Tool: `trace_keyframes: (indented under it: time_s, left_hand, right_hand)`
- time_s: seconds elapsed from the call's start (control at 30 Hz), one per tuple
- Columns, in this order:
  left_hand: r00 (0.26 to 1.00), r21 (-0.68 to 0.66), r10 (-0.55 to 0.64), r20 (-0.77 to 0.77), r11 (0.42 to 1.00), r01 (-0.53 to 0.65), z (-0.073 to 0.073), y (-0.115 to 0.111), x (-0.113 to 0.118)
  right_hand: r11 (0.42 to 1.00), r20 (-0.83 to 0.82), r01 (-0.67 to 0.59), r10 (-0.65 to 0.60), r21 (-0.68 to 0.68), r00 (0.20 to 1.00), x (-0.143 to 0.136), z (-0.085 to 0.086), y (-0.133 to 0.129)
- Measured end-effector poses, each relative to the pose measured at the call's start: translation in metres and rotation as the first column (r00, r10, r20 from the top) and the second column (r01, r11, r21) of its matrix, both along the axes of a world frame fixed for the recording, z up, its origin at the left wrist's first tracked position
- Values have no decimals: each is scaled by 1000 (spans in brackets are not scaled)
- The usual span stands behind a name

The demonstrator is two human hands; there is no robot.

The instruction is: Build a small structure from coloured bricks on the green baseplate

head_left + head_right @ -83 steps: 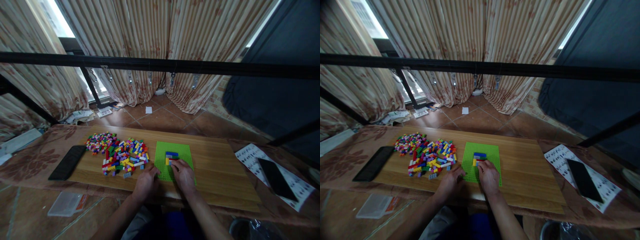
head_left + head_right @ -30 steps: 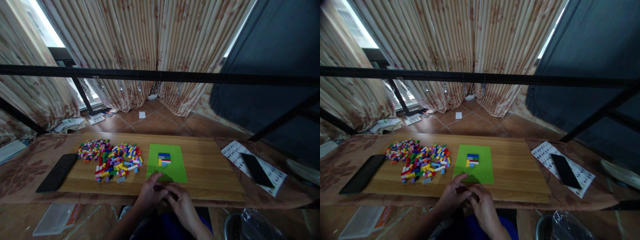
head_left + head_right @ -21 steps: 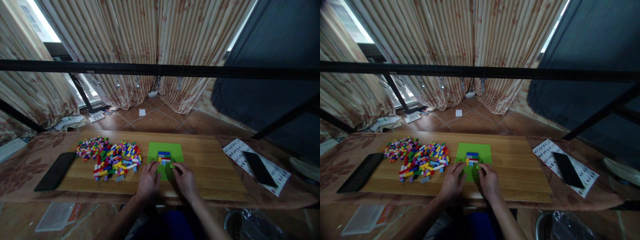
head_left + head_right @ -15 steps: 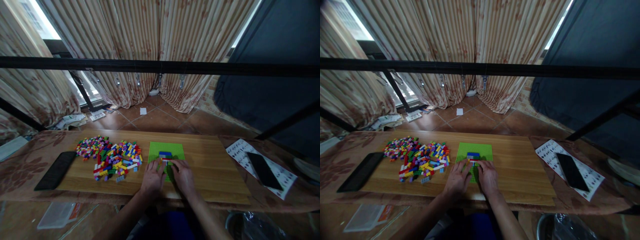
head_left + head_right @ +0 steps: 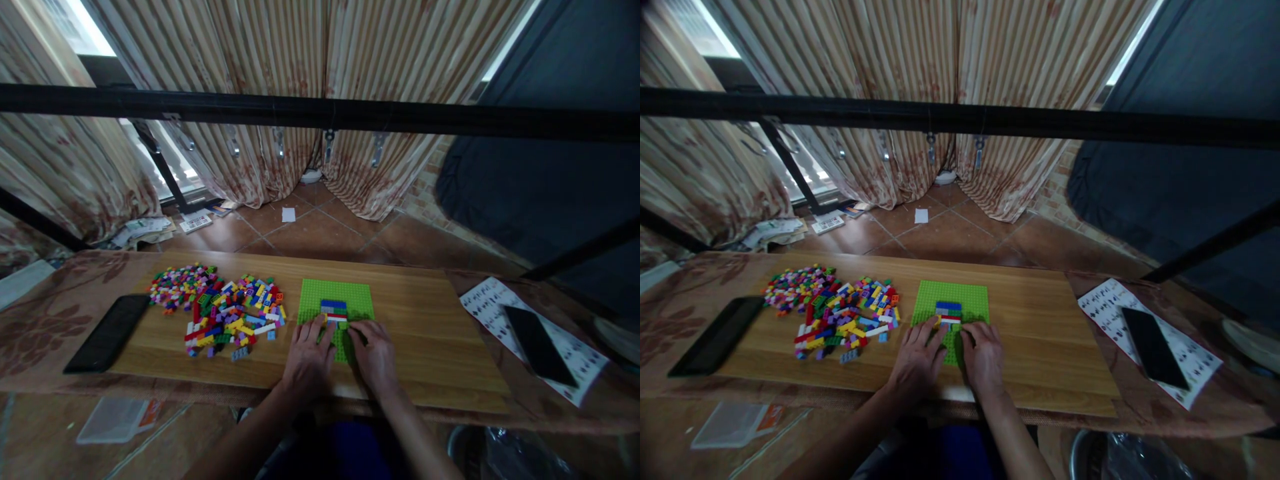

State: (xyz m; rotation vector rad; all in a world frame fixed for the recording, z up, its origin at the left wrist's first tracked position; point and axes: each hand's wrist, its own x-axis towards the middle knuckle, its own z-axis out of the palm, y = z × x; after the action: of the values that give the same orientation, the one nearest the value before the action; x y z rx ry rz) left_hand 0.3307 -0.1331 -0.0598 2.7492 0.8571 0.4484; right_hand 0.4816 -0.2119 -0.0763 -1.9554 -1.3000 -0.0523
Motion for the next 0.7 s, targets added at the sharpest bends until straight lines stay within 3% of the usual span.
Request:
trace_keyframes:
  time_s: [0.33, 0.7]
  left_hand:
    - [1000, 20, 0, 18, 1000, -1, -6, -1, 0]
    - [996, 67, 33, -85, 997, -27, 2, -7, 6]
  right_hand:
    - [999, 95, 48, -46, -16, 994, -9, 2, 6]
    - [988, 264, 78, -42, -130, 964, -13, 11, 5]
